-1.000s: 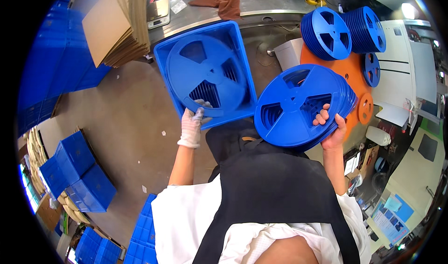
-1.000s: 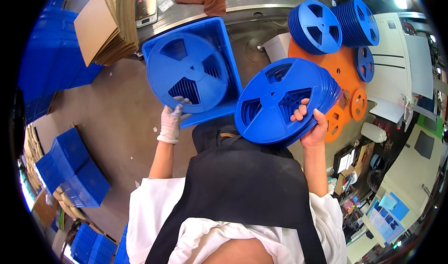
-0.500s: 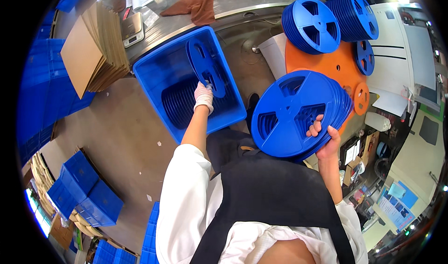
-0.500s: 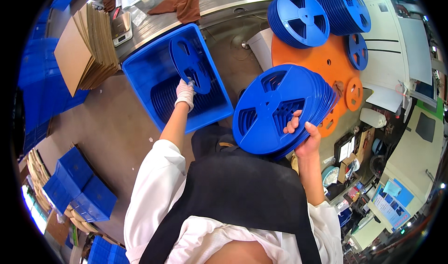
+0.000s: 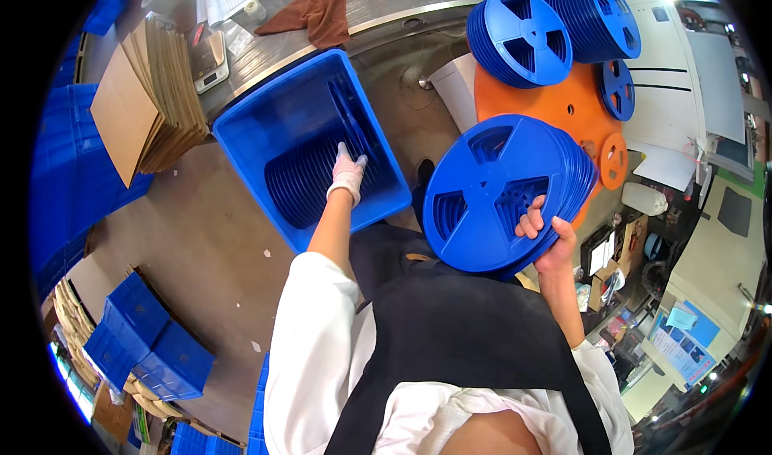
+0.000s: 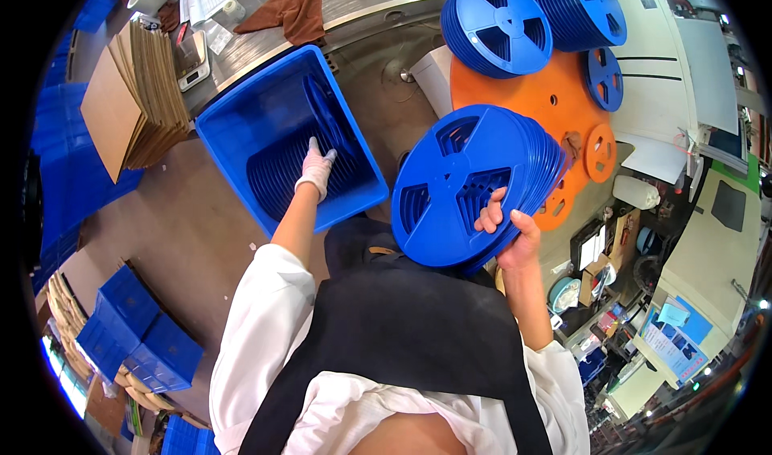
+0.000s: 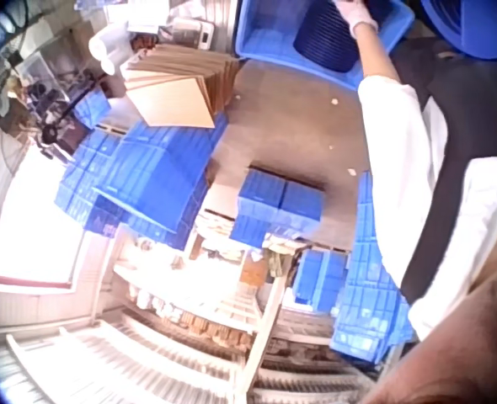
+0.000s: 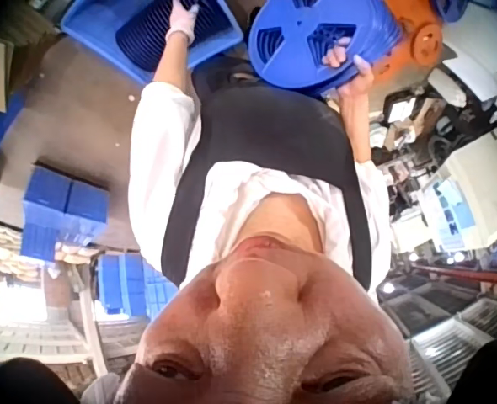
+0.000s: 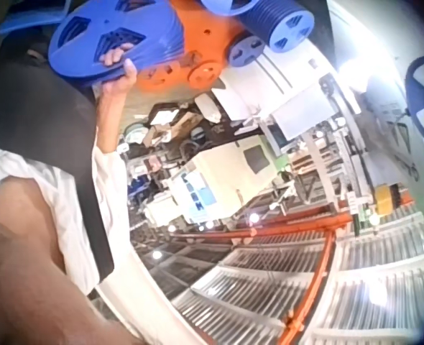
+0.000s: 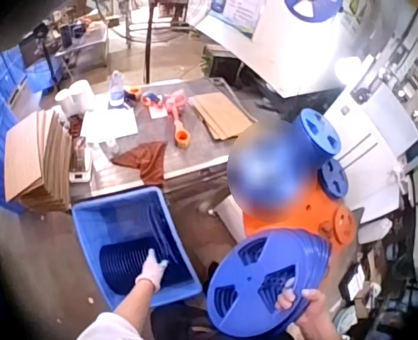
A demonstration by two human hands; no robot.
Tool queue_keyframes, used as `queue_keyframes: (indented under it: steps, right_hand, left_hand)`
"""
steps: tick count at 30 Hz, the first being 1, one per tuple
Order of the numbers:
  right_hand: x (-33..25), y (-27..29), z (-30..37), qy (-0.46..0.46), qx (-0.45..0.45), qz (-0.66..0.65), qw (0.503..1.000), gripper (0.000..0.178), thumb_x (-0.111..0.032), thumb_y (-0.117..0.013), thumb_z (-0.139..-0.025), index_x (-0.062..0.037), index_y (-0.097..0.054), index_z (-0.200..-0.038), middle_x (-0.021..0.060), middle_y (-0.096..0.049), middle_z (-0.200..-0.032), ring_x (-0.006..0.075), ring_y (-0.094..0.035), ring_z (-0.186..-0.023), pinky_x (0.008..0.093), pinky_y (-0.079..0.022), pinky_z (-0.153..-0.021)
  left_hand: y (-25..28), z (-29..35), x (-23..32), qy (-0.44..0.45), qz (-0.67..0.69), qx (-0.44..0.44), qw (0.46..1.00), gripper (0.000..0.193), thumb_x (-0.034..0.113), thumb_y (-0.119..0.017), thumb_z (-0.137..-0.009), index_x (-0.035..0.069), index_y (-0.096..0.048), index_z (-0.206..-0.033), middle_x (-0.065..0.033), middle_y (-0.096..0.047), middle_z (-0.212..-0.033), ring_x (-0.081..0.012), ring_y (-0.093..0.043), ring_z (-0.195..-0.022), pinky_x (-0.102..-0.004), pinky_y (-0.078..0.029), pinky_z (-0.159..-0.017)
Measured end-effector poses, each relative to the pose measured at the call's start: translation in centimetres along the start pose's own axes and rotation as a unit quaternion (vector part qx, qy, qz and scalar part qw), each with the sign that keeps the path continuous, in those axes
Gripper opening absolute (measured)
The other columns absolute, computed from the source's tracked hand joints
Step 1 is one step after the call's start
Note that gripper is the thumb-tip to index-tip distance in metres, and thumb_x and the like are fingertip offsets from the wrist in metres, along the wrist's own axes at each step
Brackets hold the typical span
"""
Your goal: The person repeatedly picks up blue plastic spools from a table and stacks them into a blue plastic bin. The person wears gloves and handles the spools one by one, placing them vertically into the container. The task continues for the duration of the clip, filling the bin with the spools.
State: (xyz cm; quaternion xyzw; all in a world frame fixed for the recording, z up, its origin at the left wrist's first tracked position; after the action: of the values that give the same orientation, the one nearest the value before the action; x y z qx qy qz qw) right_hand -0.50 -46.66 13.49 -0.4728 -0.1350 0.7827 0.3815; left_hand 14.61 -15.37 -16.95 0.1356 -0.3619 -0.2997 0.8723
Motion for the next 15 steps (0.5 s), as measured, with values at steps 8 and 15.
queue_keyframes:
  steps: [8, 15]
  right_hand:
    - [-2.1, -2.2, 0.6, -0.014, -0.197, -0.133, 0.971, 0.037, -0.027, -0.07, -0.082, -0.0065, -0.046, -0.101, -0.0012, -0.05, -0.066, 0.0117, -0.05, -0.056, 0.0302, -0.043, -0.062]
    - [-1.1, -5.1, 2.3, -0.028, -0.297, -0.137, 0.944, 0.033, -0.027, -0.071, -0.085, -0.0083, -0.044, -0.094, -0.0038, -0.051, -0.063, 0.0087, -0.053, -0.052, 0.027, -0.045, -0.058]
  left_hand:
    - [4.6, 19.3, 10.0, -0.603, -0.222, -0.046, 0.765, 0.068, 0.014, -0.073, -0.068, 0.01, -0.051, -0.132, -0.0168, -0.051, -0.134, -0.0397, -0.045, -0.129, -0.0522, -0.035, -0.111]
    - [7.3, 24.9, 8.5, -0.711, -0.205, 0.025, 0.672, 0.032, 0.013, -0.062, -0.072, 0.007, -0.061, -0.103, -0.0129, -0.062, -0.115, -0.0334, -0.057, -0.117, -0.0534, -0.042, -0.106]
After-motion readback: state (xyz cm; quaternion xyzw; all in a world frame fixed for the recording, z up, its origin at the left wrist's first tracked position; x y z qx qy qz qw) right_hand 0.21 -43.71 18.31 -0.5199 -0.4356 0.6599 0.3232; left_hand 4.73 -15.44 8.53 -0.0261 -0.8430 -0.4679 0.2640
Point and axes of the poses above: each hand's wrist, its own z-axis away from the middle knuckle, its own y-axis out of the back of the hand, x = y × z, the point moved 4 cm from there along -z, towards the middle knuckle
